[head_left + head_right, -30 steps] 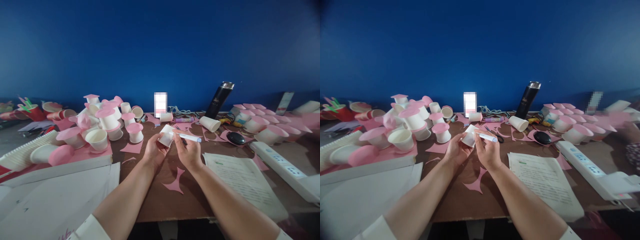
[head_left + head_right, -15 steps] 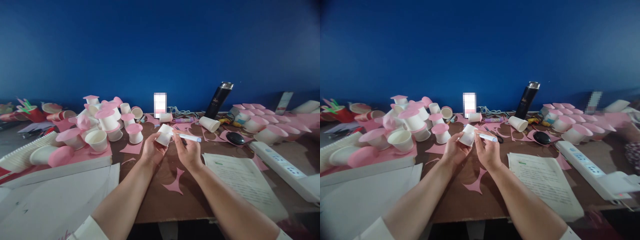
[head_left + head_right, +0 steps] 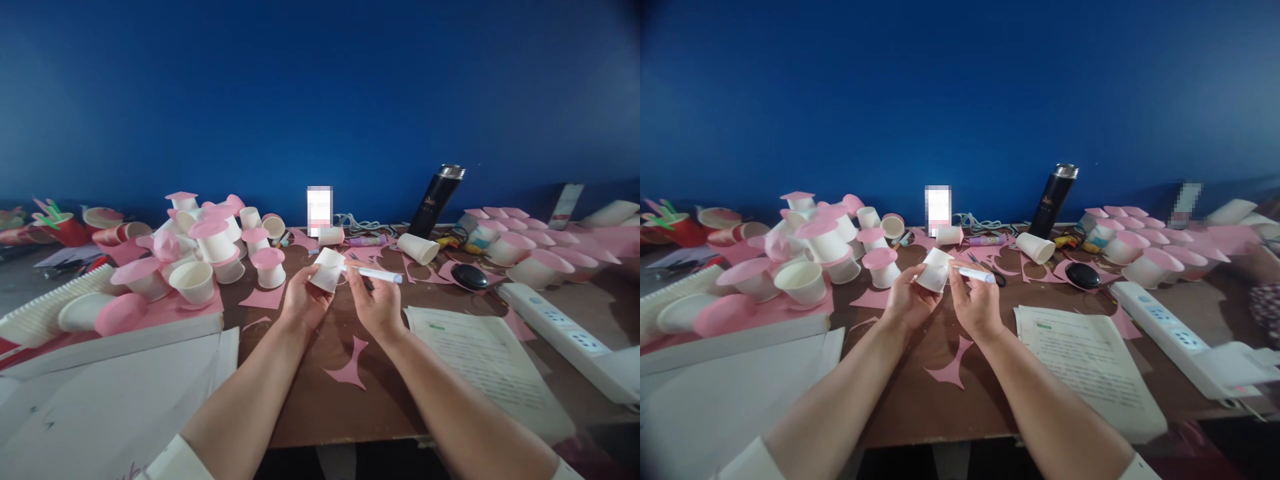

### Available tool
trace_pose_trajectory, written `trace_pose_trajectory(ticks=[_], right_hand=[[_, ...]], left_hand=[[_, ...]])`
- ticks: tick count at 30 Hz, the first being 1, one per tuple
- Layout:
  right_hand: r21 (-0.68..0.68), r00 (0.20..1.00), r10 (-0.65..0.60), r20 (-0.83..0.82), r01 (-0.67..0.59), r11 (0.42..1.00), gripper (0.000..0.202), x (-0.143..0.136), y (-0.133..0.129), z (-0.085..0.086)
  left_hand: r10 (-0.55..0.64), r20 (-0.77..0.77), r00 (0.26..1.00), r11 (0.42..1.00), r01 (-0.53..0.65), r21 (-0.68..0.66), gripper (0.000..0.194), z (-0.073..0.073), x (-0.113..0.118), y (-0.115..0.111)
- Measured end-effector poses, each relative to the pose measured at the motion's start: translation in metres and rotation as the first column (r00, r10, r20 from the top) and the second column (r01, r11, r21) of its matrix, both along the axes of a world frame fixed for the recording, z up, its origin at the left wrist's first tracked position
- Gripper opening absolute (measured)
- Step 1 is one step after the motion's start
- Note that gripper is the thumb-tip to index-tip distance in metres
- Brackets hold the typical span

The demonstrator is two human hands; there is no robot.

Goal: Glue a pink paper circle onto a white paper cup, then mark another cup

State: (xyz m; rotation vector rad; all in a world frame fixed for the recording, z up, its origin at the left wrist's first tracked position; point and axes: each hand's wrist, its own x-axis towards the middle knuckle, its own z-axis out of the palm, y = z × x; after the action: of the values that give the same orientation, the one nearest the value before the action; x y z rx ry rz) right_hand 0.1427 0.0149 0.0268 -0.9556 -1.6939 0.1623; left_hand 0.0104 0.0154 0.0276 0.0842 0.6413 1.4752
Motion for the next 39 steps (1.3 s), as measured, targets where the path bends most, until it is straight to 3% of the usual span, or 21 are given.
trace_pose_trajectory(ticks=[10,39], right_hand=[[0.064,0.999,-0.041,-0.033,0.043,0.997,0.021,0.0024,0.0018,0.0025],[0.013,1.0,0.026,-0.007,-0.026,1.0,0.02,0.0013,0.0018,0.0039]], left_hand=[[0.061,-0.022,0.998,0.998,-0.062,-0.031,0.015,-0.0005,0.0027,0.0004],[-0.014,-0.153,0.988,1.0,0.012,-0.013,0.01,0.0,0.0072,-0.0014]])
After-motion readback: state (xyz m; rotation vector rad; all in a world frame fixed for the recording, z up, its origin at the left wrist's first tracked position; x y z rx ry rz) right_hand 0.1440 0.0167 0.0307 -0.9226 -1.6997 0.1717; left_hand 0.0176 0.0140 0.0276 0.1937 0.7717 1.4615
